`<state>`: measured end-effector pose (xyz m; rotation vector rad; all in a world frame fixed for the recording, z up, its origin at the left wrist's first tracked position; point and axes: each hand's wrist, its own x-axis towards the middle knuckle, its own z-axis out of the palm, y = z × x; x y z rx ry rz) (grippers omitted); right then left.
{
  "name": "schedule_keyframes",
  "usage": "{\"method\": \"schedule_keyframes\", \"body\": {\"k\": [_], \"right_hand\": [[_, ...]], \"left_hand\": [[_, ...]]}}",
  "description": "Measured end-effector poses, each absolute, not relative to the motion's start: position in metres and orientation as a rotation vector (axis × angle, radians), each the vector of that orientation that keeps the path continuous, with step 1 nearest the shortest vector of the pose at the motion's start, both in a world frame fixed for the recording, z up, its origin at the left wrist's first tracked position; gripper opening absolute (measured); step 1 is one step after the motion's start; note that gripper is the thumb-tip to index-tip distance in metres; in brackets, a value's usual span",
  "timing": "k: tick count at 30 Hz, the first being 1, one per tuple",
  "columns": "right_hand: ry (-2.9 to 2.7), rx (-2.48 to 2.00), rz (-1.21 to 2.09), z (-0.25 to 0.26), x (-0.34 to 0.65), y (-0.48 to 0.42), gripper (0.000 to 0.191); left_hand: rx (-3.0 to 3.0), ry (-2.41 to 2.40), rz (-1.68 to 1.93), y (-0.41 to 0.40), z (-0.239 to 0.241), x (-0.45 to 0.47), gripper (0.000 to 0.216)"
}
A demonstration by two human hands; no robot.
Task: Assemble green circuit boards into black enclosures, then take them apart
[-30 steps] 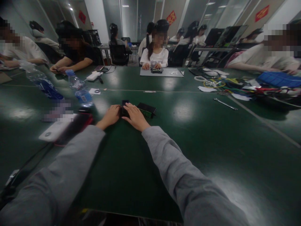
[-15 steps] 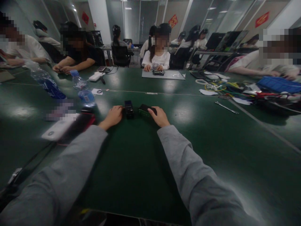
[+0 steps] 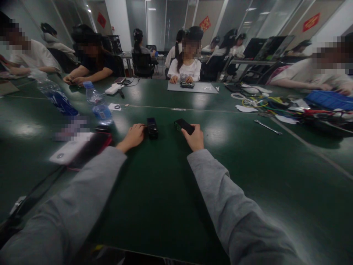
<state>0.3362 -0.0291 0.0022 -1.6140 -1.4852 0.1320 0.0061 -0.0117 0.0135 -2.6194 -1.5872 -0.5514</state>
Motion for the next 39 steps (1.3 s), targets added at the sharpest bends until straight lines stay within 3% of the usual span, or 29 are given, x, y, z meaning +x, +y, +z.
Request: {"method": "schedule_keyframes", "body": {"k": [7, 13, 21, 33, 39], "right_hand": [[-1.961, -1.704, -0.383, 0.017, 0.326, -0.041, 0.043], [-2.113, -1.593, -0.431, 0.017, 0.305, -0.05, 0.051], [-2.173, -1.513, -0.38, 0.018, 0.301, -0.054, 0.049], [-1.825, -1.908, -0.357, 0.018, 0.312, -0.05, 0.048], [-1.83, -1.876, -0.345, 0.012, 0.316, -0.047, 0.053]], "left_hand": [[-2.601, -1.602, -0.516, -0.013, 0.016, 0.008, 0.043], [-2.592, -1.593, -0.527, -0.012, 0.014, 0.007, 0.043], [-2.606, -1.573, -0.532, -0.012, 0.014, 0.007, 0.042], [-2.606, -1.571, -0.52, -0.011, 0.013, 0.007, 0.043], [-2.487, -1.552, -0.851, -0.017, 0.025, 0.012, 0.048]]}}
